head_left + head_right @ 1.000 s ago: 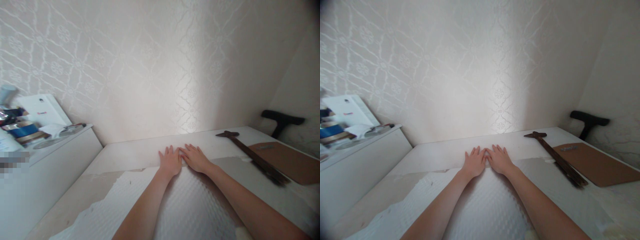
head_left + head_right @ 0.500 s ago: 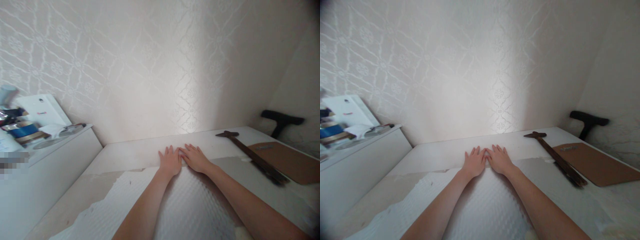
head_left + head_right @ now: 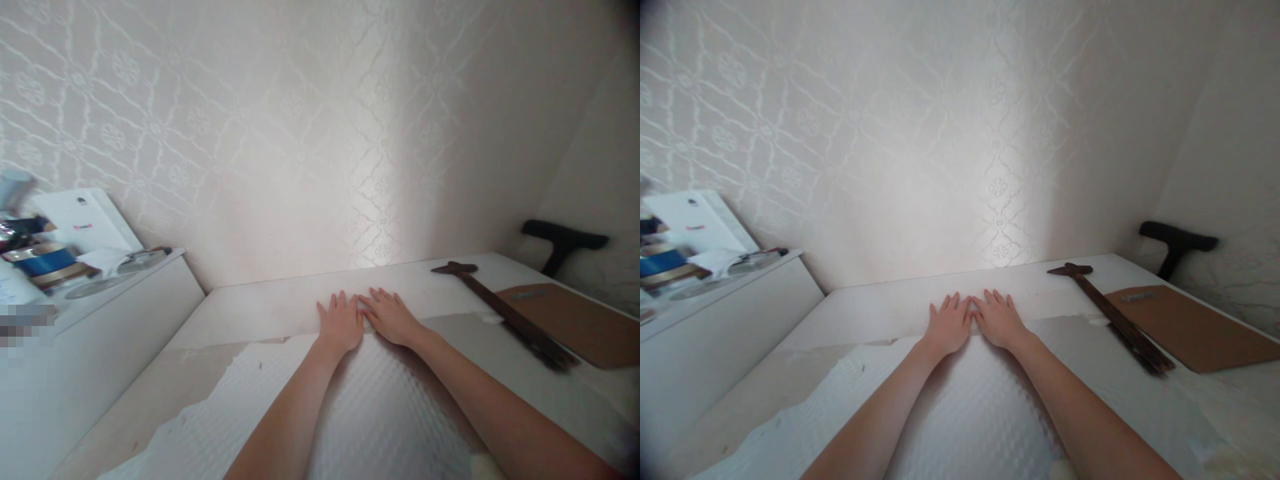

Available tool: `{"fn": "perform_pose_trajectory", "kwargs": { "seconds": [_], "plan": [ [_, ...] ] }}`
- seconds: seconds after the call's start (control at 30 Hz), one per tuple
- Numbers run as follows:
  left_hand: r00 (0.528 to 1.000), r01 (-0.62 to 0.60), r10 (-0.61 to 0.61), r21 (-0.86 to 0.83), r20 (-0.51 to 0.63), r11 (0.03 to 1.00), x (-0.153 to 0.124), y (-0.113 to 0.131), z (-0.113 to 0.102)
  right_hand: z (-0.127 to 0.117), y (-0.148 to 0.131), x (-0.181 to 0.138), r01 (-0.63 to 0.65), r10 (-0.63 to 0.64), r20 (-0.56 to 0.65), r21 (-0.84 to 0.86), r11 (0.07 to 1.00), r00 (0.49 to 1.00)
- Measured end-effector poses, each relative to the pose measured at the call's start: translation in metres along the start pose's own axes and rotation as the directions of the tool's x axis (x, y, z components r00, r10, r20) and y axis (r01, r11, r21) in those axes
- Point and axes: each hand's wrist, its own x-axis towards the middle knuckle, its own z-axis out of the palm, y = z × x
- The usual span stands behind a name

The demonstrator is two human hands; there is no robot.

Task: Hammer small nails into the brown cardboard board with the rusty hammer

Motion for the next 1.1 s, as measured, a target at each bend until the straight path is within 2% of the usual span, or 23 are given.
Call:
{"fn": "perform_pose_trajectory", "kwargs": {
  "seconds": [1.1],
  "plan": [
    [1.0,0.008,-0.008,0.014,0.02,1.0,-0.0016,0.0001,-0.0022,0.001,0.0004,-0.0004,0.0,0.0,-0.009,0.011,1.0,1.0]
  ]
}}
